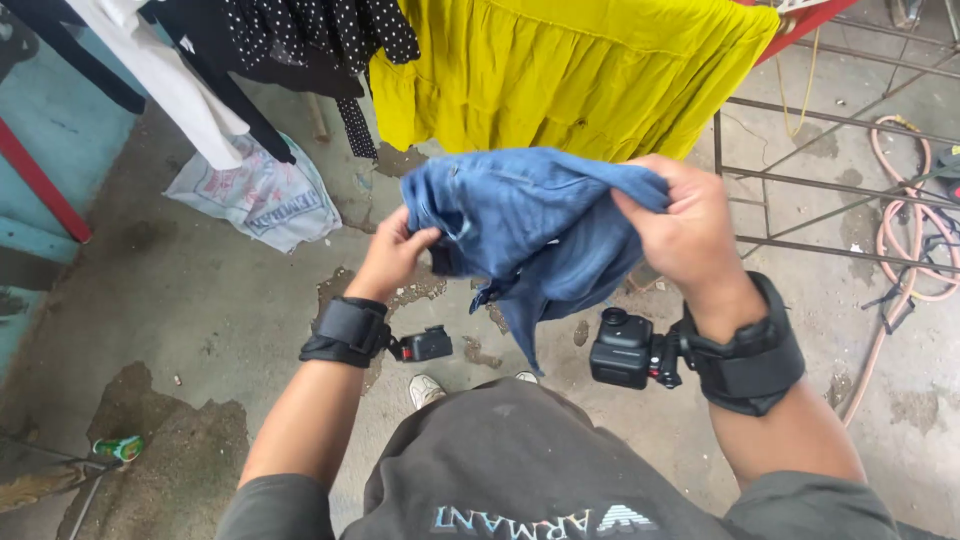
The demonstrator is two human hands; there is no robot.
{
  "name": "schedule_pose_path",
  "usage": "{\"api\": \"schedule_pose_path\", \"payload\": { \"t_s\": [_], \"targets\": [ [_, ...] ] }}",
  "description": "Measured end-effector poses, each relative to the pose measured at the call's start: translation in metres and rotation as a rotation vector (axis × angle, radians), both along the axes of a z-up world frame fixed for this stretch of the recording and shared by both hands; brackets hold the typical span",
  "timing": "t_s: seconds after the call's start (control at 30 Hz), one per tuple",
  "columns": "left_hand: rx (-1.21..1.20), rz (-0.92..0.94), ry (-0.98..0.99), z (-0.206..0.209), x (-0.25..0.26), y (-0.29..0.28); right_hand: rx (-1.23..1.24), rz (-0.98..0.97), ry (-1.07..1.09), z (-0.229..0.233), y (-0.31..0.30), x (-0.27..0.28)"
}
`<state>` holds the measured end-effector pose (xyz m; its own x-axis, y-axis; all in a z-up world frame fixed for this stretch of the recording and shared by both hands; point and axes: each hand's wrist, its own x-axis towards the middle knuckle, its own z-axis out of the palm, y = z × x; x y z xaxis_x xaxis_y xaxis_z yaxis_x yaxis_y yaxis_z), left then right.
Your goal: The person unfolds a black polka-dot garment and hangs it on a clothes drying rack. They then pick up a pair of blue jeans, unfold them, and hang them on the same rack next to the other clothes.
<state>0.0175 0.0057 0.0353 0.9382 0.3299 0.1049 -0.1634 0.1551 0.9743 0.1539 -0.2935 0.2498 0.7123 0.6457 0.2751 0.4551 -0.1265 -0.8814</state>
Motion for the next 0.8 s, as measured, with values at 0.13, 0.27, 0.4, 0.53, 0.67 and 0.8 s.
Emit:
{"api": "schedule_pose_path", "payload": {
  "t_s": [0.13,0.27,0.4,0.53,0.67,0.8],
  "targets": [
    [0.174,0.094,-0.093,0.077,0.011,0.019,-0.025,-0.091,-0.032,-0.022,-0.031,0.032],
    [0.689,0.184,-0.234,0.165,0.035,0.013,-0.26,-0.115,-0.135,-0.041,-0.05,0.051],
    [0.929,0.112,-0.461,0.22,0.049,-0.016,-0.499,-0.17,-0.091,-0.052,-0.057,0.049],
    [0.991,-0.044,-0.476,0.25,0.062,-0.06,-0.269,-0.118,-0.139,-0.04,-0.043,0.037],
    [1.026,-0.235,-0.549,0.244,0.073,-0.102,-0.072,0.134,-0.187,-0.024,-0.012,0.02],
    [0.948,-0.278,-0.491,0.251,0.068,-0.103,-0.192,-0.016,0.004,-0.023,0.002,0.013]
  ]
}}
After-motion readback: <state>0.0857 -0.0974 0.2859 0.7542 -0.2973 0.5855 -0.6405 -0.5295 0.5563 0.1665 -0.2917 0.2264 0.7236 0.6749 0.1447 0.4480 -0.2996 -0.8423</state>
